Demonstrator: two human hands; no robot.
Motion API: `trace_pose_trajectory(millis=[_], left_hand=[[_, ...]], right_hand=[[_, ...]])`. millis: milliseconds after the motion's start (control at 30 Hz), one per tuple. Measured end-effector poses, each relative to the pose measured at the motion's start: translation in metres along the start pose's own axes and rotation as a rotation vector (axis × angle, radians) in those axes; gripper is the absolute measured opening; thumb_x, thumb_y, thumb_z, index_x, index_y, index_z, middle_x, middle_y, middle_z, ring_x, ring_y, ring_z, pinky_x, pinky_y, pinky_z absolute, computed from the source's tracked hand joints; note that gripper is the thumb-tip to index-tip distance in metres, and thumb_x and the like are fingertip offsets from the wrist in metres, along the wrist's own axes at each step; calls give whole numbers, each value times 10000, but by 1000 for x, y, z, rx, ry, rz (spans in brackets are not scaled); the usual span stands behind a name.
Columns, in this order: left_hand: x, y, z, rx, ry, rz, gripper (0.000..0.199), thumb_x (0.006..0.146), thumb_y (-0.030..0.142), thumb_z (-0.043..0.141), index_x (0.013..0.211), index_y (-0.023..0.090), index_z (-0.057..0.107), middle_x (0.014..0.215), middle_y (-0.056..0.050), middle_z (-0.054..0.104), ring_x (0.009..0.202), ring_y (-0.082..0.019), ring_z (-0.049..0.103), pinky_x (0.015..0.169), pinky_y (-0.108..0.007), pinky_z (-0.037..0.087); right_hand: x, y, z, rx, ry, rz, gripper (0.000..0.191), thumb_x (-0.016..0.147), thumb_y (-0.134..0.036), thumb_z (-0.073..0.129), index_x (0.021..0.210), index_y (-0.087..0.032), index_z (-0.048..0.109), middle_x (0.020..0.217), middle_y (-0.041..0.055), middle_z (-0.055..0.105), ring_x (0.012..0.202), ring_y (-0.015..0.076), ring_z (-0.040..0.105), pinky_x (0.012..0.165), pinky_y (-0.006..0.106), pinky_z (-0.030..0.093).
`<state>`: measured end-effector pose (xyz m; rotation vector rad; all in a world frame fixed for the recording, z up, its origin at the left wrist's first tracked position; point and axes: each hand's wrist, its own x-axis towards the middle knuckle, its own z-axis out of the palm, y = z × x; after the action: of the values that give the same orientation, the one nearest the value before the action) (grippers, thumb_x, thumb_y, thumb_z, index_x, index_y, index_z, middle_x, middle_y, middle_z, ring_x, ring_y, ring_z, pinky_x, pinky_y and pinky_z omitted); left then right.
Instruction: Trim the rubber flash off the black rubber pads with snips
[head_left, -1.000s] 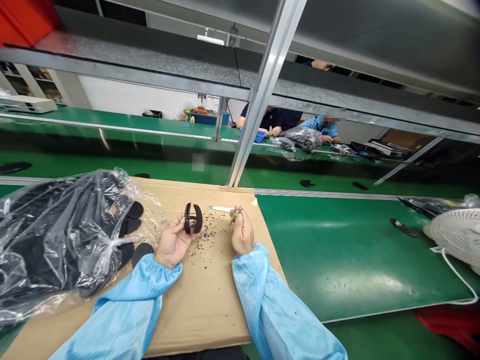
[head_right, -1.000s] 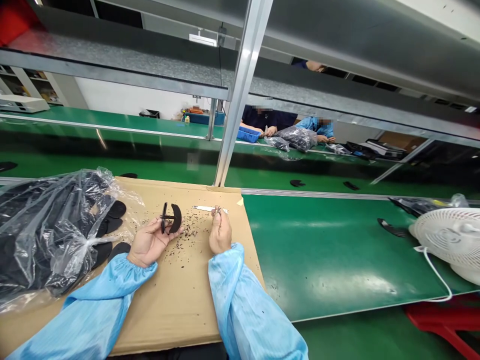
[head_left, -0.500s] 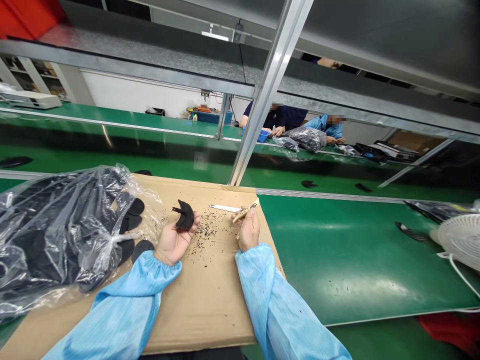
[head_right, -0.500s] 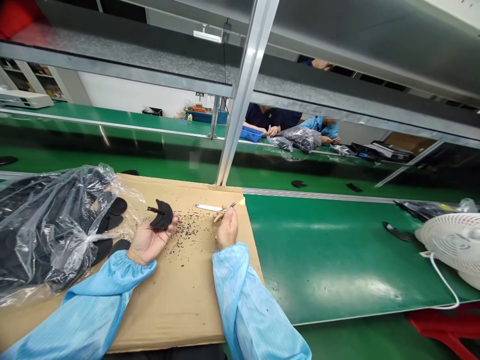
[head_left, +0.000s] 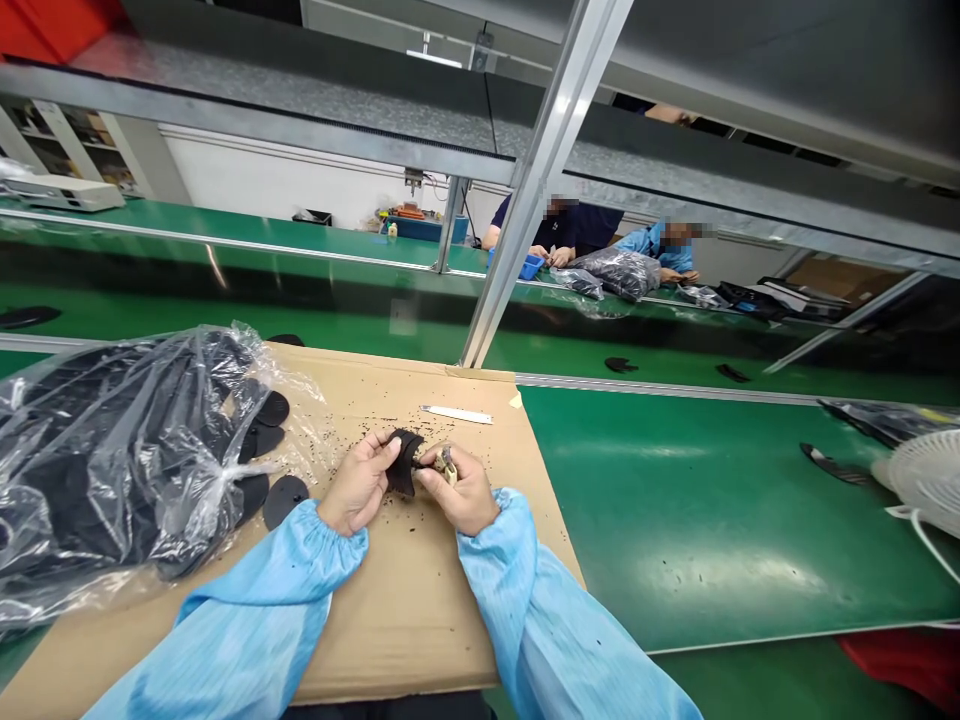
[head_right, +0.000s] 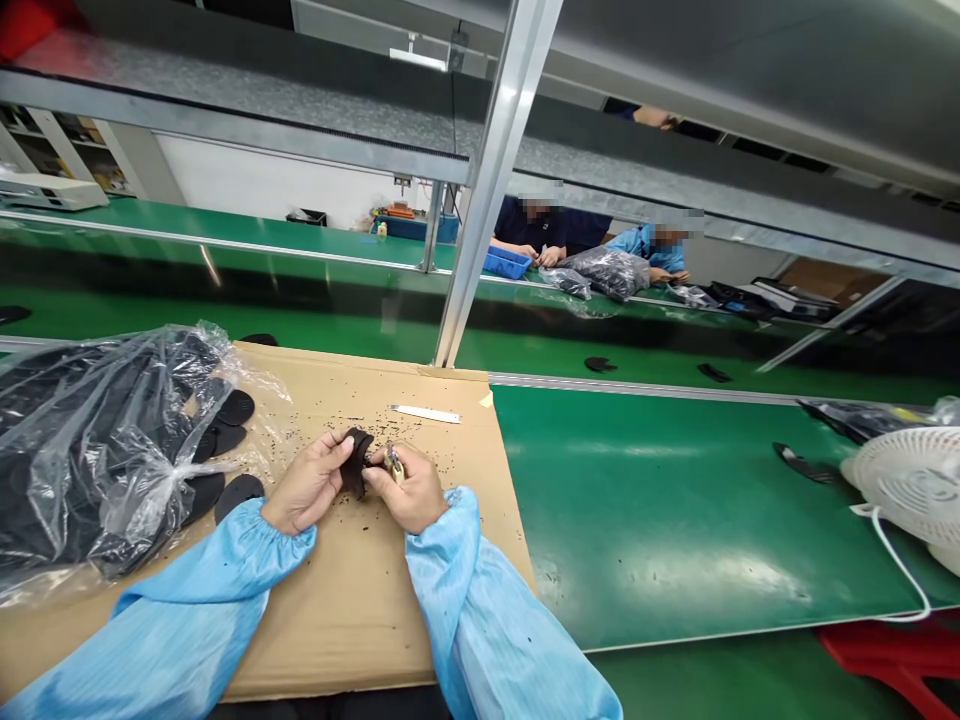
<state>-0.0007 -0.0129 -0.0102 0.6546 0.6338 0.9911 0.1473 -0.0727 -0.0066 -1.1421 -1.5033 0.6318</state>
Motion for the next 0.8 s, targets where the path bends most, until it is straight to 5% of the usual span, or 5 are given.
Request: trace_pose_trajectory(millis=[267,433,800], left_hand=[[-8,2,1,100,-145,-157,388,748,393,732,1023,176,567,906,-72,654,673,-153,645,529,-235,512],[-10,3,-1,162,-185,-144,399,716,307,769,1026,186,549,822,-20,612,617,-110,609,518,-206,498],[1,7,0,16,68,-73,387,683,255,772,964,159,524,746,-10,578,520,-91,554,399,-165,368]], right_hand=[[2,11,-6,212,0,91,280,851,-469,596,790,-197,579,690,16,561,640,157,522,638,303,454],[2,12,-3,246,-13,131,303,861,-488,577,817,-188,578,674,12,577,610,150,535,609,291,454],[8,17,-12,-644,88,-150,149,885,-336,540,911,-207,611,857,82,631,830,238,565,790,381,452]])
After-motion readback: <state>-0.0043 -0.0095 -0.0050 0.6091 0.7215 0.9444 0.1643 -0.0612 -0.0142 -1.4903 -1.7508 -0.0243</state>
